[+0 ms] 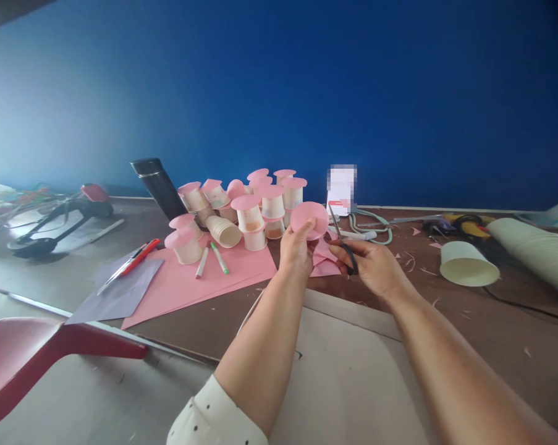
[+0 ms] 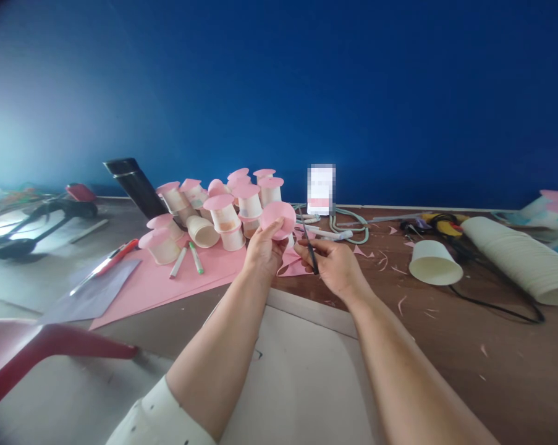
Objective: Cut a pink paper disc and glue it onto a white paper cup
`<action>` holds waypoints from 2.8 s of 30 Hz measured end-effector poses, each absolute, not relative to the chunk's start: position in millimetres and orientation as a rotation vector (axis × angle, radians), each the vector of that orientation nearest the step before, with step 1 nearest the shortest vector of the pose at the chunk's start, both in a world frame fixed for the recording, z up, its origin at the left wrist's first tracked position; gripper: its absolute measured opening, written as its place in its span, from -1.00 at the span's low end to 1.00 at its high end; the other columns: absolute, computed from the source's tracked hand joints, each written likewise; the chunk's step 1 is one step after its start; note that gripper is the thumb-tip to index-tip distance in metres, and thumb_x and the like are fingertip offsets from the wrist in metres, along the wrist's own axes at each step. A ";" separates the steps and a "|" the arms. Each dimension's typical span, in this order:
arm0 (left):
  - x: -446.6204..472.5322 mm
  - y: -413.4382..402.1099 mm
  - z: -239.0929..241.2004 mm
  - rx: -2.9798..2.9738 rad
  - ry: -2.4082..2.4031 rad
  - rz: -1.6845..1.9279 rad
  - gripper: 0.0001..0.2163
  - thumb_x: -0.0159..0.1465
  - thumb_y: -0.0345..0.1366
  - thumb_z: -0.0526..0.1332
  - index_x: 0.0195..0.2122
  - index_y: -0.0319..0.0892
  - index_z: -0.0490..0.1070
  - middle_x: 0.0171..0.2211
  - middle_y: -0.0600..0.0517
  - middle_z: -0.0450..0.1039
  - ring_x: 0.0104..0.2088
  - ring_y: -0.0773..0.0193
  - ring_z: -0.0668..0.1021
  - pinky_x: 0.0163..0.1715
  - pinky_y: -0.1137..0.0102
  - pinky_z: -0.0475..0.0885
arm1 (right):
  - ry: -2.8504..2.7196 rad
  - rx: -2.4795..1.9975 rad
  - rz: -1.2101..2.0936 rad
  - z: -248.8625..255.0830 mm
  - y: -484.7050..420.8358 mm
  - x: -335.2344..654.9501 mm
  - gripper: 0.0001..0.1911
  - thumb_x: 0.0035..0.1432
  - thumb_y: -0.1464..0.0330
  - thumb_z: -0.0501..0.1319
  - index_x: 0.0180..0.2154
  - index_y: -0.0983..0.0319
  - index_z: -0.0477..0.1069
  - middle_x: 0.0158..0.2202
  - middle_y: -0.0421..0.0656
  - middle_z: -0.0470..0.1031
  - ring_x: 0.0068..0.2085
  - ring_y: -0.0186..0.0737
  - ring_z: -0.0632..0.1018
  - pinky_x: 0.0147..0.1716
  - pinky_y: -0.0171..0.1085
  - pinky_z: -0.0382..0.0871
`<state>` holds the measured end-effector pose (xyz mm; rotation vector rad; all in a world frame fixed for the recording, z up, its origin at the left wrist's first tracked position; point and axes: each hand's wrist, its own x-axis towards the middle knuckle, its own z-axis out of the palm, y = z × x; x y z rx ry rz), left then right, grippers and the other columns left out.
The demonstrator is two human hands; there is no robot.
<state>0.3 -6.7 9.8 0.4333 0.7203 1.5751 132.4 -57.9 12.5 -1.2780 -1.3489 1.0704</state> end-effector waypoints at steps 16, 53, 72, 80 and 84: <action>0.0 -8.1 8.8 0.483 0.688 1.585 -0.65 -0.08 -0.36 0.50 -0.24 -0.19 0.50 -0.31 0.04 0.54 -0.35 0.37 0.55 -0.31 0.48 0.39 | -1.368 -1.291 1.047 15.5 -58.8 131.3 -0.42 -0.16 -0.05 0.47 -0.23 0.27 0.65 -0.57 -0.23 0.44 -0.50 -0.30 0.46 -0.43 -0.30 0.40; -0.1 -8.1 11.3 0.516 0.788 1.572 -0.70 -0.10 -0.32 0.52 -0.38 -0.23 0.48 -0.46 0.09 0.46 -0.51 0.47 0.41 -0.47 0.49 0.23 | -1.381 -1.284 0.989 19.0 -61.0 133.3 -0.53 -0.08 0.05 0.47 -0.15 0.16 0.68 -0.53 -0.24 0.48 -0.51 -0.37 0.41 -0.46 -0.33 0.35; 0.4 -7.2 9.8 0.573 0.837 1.587 -0.72 -0.08 -0.28 0.49 -0.38 -0.23 0.48 -0.48 0.09 0.44 -0.55 0.49 0.38 -0.53 0.50 0.18 | -1.370 -1.319 0.998 21.8 -63.5 131.4 -0.44 -0.08 0.01 0.45 -0.09 0.19 0.66 -0.56 -0.23 0.46 -0.50 -0.33 0.42 -0.44 -0.30 0.35; -0.1 -6.2 7.7 0.604 0.871 1.580 -0.66 -0.11 -0.23 0.52 -0.35 -0.21 0.50 -0.43 0.07 0.47 -0.52 0.47 0.40 -0.50 0.49 0.21 | -1.353 -1.288 1.017 21.8 -63.0 131.7 -0.44 -0.12 0.02 0.48 -0.11 0.20 0.67 -0.55 -0.23 0.47 -0.50 -0.33 0.42 -0.46 -0.30 0.36; 0.1 -6.5 7.3 0.611 0.852 1.588 -0.67 -0.11 -0.23 0.51 -0.35 -0.21 0.51 -0.42 0.06 0.49 -0.50 0.45 0.42 -0.47 0.48 0.23 | -1.356 -1.286 1.019 22.8 -63.1 131.0 -0.44 -0.13 0.02 0.48 -0.12 0.21 0.67 -0.55 -0.23 0.46 -0.51 -0.35 0.41 -0.48 -0.31 0.35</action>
